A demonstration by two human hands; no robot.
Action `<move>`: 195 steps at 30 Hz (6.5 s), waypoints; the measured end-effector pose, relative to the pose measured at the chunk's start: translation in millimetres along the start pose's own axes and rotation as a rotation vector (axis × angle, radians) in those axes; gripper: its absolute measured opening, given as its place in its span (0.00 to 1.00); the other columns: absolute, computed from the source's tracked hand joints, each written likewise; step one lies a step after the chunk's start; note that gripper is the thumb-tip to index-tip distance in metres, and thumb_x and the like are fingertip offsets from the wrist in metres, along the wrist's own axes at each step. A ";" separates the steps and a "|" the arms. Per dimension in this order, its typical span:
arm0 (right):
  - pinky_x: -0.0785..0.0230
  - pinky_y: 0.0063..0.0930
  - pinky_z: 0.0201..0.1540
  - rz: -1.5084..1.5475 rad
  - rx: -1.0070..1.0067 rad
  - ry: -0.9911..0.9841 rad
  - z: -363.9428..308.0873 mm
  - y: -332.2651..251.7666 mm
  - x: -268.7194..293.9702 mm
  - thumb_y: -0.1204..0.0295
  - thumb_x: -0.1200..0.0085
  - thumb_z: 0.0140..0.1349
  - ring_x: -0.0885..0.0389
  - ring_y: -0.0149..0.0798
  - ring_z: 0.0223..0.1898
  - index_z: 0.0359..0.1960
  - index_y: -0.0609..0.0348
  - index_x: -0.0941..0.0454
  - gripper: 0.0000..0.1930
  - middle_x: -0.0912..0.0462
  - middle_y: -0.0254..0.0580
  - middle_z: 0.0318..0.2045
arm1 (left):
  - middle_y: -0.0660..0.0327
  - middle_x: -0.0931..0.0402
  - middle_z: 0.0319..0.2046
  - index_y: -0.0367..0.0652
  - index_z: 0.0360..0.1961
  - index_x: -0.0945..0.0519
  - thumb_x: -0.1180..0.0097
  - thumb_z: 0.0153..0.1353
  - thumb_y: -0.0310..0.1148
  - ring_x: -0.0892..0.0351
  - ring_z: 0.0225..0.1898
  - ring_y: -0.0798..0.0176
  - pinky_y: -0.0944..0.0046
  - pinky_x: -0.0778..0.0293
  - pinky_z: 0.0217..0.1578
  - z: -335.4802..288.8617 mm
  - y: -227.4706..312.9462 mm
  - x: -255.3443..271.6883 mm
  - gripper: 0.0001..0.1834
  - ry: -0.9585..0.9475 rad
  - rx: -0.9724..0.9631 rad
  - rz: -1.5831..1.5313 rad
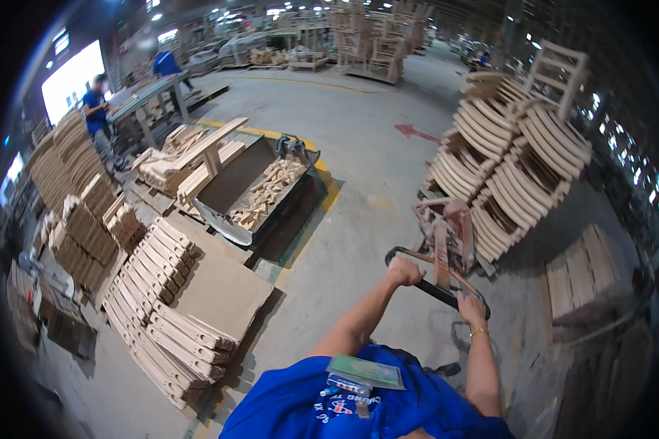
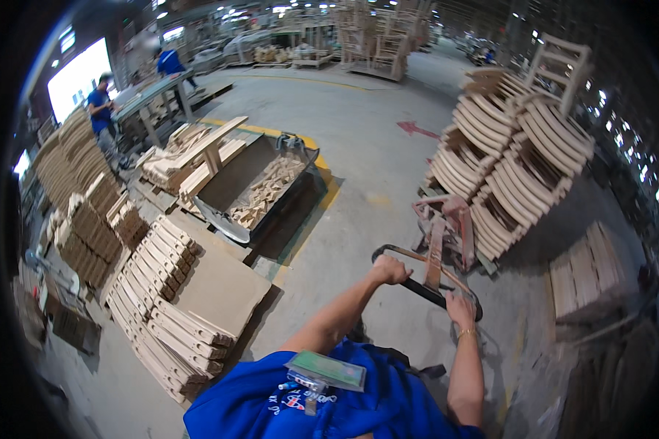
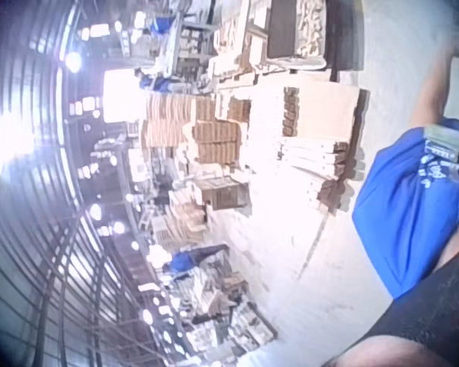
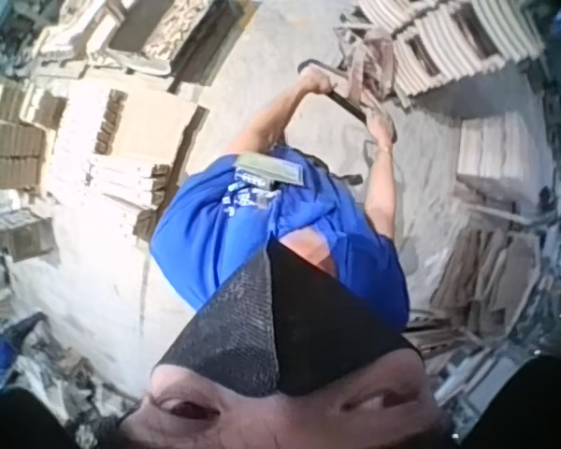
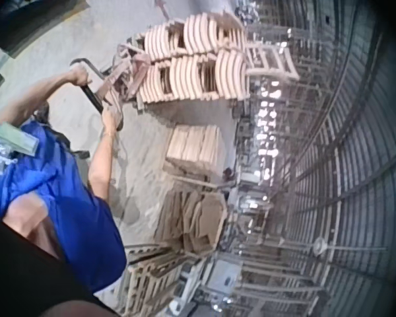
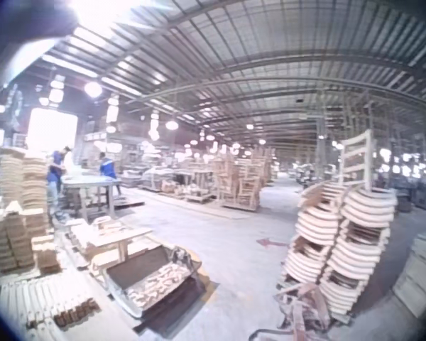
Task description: The person uses a manual pallet jack to lift and transport a stack of wooden chair frames across a factory floor. They maneuver the jack through aisles, position it under the load, raise the forks, and pull the stack to a new location before releasing the load.
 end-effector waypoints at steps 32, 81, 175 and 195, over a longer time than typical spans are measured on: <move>0.38 0.47 0.45 -0.038 -0.011 0.005 -607.8 -3.7 -70.3 0.52 0.74 0.61 0.27 0.58 0.41 0.32 0.69 0.24 0.30 0.24 0.62 0.35 | 0.50 0.23 0.27 0.42 0.22 0.20 0.68 0.57 0.52 0.24 0.33 0.48 0.53 0.30 0.35 -588.3 164.1 -106.3 0.29 0.082 -0.018 -0.034; 0.38 0.46 0.46 -0.062 0.043 0.009 -1444.1 16.6 -224.9 0.51 0.72 0.59 0.27 0.58 0.41 0.31 0.65 0.22 0.30 0.24 0.59 0.35 | 0.49 0.23 0.25 0.40 0.20 0.21 0.68 0.58 0.53 0.24 0.30 0.47 0.51 0.30 0.33 -1385.7 386.8 -340.3 0.31 0.173 -0.020 -0.060; 0.34 0.48 0.34 -0.006 0.025 0.051 -2943.4 -51.3 -586.3 0.53 0.66 0.58 0.24 0.57 0.29 0.21 0.60 0.22 0.25 0.23 0.57 0.24 | 0.51 0.26 0.13 0.40 0.12 0.23 0.64 0.58 0.50 0.25 0.19 0.50 0.55 0.33 0.22 -2842.2 654.9 -766.2 0.30 0.121 -0.073 0.001; 0.33 0.46 0.32 0.010 0.086 0.051 -3167.1 -42.3 -648.1 0.54 0.64 0.58 0.23 0.55 0.28 0.21 0.60 0.22 0.24 0.23 0.55 0.23 | 0.53 0.28 0.11 0.42 0.08 0.25 0.64 0.58 0.48 0.27 0.16 0.50 0.53 0.35 0.26 -3061.0 709.5 -839.9 0.29 0.126 0.003 0.036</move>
Point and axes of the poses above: each hand's wrist, its own z-axis towards the middle knuckle, its own x-axis out of the back of the hand, y = z × x, the point moved 8 cm from there along z, towards the middle knuckle
